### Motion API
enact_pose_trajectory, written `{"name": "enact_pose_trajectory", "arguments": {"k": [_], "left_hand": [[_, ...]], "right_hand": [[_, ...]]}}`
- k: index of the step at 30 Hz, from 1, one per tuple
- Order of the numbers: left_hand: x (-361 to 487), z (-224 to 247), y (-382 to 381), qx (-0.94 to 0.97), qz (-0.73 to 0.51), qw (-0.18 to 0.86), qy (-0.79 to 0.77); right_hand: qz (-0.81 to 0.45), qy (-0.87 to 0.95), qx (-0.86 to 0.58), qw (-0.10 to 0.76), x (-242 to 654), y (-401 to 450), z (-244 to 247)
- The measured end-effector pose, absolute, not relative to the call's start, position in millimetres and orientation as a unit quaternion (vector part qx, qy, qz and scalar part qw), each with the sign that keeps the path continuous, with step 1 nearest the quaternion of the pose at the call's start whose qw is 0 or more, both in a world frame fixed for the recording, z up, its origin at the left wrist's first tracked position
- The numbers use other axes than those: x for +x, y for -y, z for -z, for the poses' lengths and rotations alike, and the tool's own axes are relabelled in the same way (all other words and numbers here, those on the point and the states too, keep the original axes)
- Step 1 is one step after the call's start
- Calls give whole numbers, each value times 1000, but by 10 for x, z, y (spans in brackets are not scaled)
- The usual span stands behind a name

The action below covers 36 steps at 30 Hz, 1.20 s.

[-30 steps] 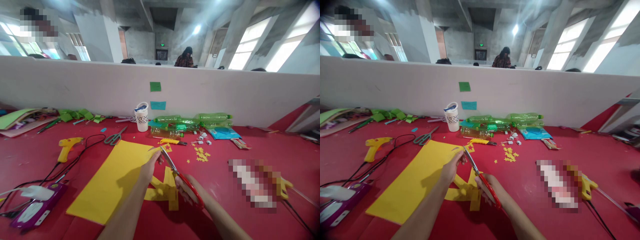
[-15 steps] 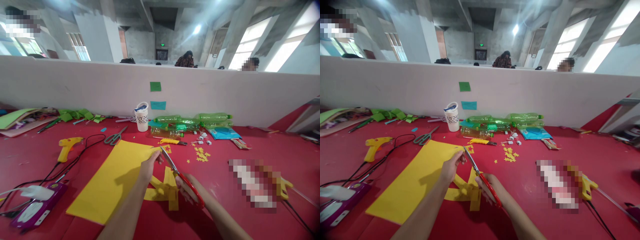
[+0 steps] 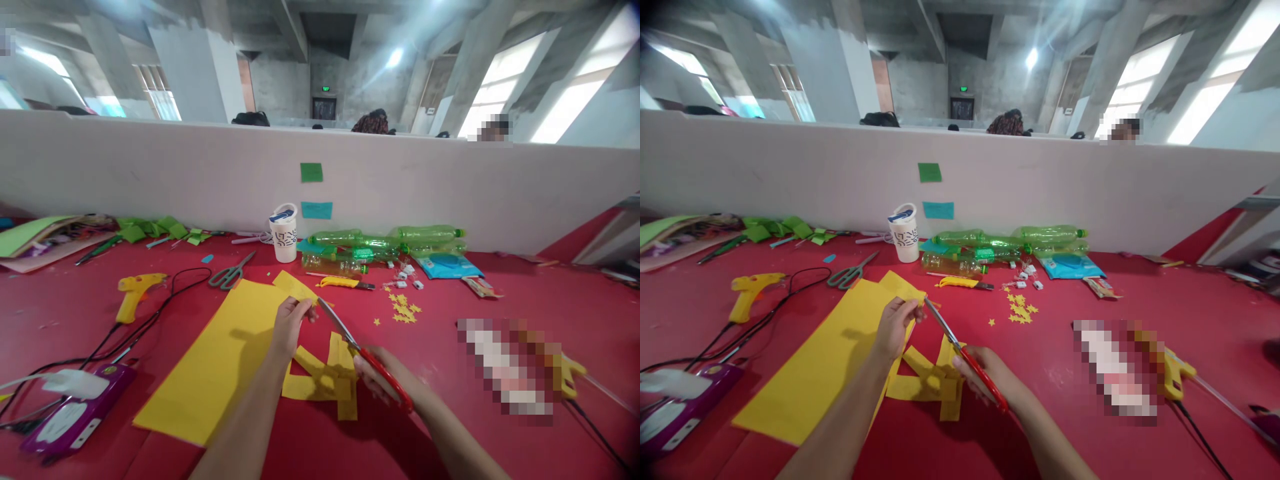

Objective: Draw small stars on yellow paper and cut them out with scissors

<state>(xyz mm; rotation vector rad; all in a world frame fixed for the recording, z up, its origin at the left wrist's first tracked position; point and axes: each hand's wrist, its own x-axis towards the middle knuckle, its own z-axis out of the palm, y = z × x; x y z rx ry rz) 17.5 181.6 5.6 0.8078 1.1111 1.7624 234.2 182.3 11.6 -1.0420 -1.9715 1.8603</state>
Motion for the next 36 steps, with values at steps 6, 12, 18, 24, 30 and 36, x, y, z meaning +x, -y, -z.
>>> {"name": "enact_pose_trajectory", "arguments": {"k": [6,12,18,24,30,36], "left_hand": [[138,-57,-1813,358,-672,448,-468],[116,-63,-1803,378,-653,451,-476],[97,-83,-1786,388,-644,463,-469],[116,-101,-1773,386,-648,468,-461],[161,-120,-1769,405,-630,478,-460],[166,-151,-1773,428,-625,477,-446]], "right_hand": [[-628,679,-360,121,2376,-1844,-125],[-625,673,-378,112,2401,-1862,-123],[-631,670,-380,96,2433,-1873,-199],[-631,680,-363,93,2430,-1869,-202],[-655,649,-368,114,2368,-1847,-109],[-646,648,-385,119,2370,-1858,-95]]}}
